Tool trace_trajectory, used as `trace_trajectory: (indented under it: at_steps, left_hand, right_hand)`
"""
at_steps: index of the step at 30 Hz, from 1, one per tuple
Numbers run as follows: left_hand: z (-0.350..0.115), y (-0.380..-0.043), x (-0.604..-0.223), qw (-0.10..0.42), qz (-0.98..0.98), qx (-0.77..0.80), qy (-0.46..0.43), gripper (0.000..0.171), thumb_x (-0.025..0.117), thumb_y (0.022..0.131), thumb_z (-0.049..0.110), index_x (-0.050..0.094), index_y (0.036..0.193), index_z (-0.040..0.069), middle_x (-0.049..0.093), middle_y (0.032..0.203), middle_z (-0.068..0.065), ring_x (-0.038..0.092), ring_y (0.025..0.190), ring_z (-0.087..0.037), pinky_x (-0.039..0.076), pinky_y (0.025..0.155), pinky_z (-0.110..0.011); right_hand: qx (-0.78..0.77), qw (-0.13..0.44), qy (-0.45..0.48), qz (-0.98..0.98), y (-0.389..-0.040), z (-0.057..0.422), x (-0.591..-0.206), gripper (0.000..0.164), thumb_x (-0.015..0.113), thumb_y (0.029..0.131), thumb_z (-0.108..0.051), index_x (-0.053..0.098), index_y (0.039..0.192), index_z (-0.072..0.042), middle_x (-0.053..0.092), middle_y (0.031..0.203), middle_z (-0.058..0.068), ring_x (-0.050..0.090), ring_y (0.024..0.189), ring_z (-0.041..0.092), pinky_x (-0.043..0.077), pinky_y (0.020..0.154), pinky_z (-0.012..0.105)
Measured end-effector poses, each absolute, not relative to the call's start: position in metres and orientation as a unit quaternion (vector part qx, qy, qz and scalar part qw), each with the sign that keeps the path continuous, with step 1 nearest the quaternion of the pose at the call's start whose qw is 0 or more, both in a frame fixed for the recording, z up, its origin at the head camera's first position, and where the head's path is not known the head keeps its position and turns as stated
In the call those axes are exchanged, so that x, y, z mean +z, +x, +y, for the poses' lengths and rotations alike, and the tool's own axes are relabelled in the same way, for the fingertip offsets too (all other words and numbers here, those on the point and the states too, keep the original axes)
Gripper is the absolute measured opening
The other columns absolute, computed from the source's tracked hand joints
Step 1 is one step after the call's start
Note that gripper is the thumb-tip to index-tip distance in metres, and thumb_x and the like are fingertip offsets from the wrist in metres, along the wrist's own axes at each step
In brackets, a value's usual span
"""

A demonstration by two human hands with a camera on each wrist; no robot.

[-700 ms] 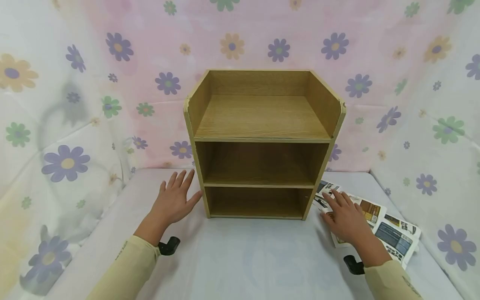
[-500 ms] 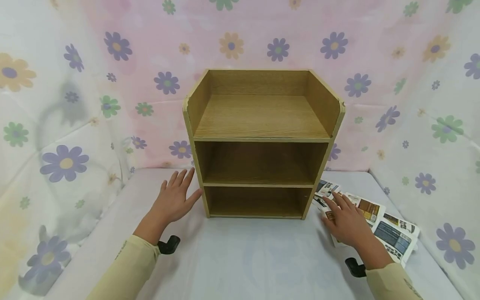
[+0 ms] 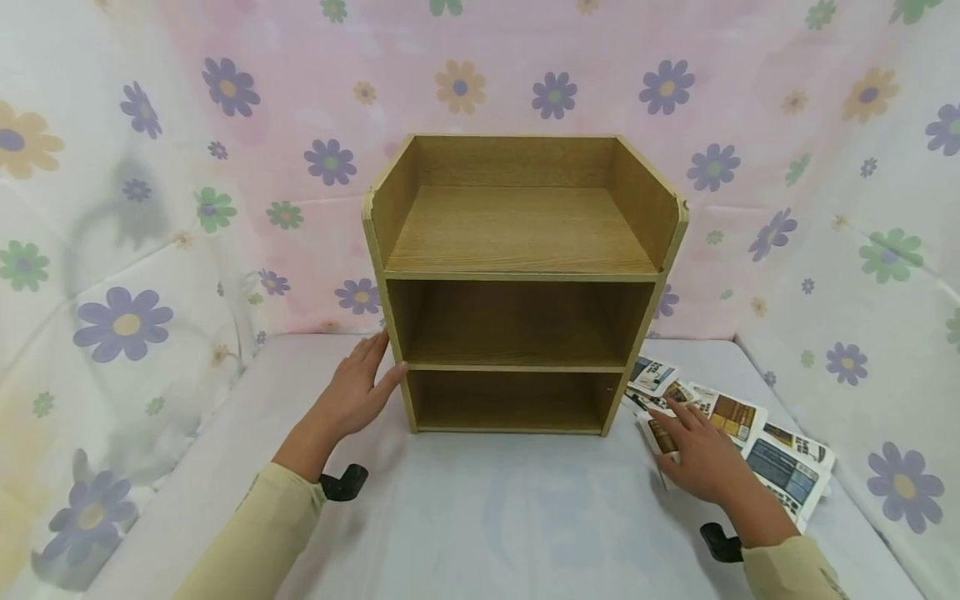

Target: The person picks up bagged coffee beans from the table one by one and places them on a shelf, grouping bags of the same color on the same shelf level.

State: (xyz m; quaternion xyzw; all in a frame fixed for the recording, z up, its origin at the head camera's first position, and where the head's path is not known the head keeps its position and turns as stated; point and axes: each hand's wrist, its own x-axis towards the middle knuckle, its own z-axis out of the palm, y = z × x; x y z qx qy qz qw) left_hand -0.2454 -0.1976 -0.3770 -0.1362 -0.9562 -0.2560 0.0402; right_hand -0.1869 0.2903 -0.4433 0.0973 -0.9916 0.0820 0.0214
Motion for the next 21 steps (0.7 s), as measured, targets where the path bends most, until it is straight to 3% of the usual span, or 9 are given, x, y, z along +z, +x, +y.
trace_trajectory:
  at_steps: [8,12,21]
  left_hand:
    - [-0.191,-0.249,-0.376,0.019,-0.937,-0.325,-0.128,0.075,0.029,0.100,0.059,0.005,0.157,0.017,0.012,0.163,-0.015,0.014,0.148,-0.040,0.017,0.115,-0.063]
    - [-0.189,-0.251,-0.376,0.013,-0.930,-0.346,-0.121,0.075,0.028,0.100,0.058,0.005,0.157,0.015,0.012,0.163,-0.015,0.015,0.148,-0.039,0.017,0.115,-0.062]
    - [-0.185,-0.254,-0.377,0.012,-0.923,-0.370,-0.108,0.075,0.027,0.101,0.056,0.002,0.157,0.013,0.011,0.163,-0.015,0.015,0.148,-0.040,0.017,0.115,-0.062]
  right_hand:
    - [0.092,0.013,0.111,-0.989,-0.181,0.299,-0.450,0.062,0.071,0.081,-0.026,0.052,0.138,-0.008,0.044,0.143,0.027,0.040,0.129,0.052,0.041,0.095,0.065]
    - [0.083,0.016,0.118,-0.989,-0.180,0.301,-0.452,0.064,0.072,0.079,-0.025,0.052,0.138,-0.008,0.048,0.141,0.024,0.046,0.126,0.048,0.045,0.092,0.061]
    - [0.110,-0.035,0.101,-0.988,-0.176,0.301,-0.448,0.062,0.074,0.079,-0.024,0.054,0.137,-0.010,0.043,0.145,0.023,0.041,0.129,0.051,0.041,0.096,0.064]
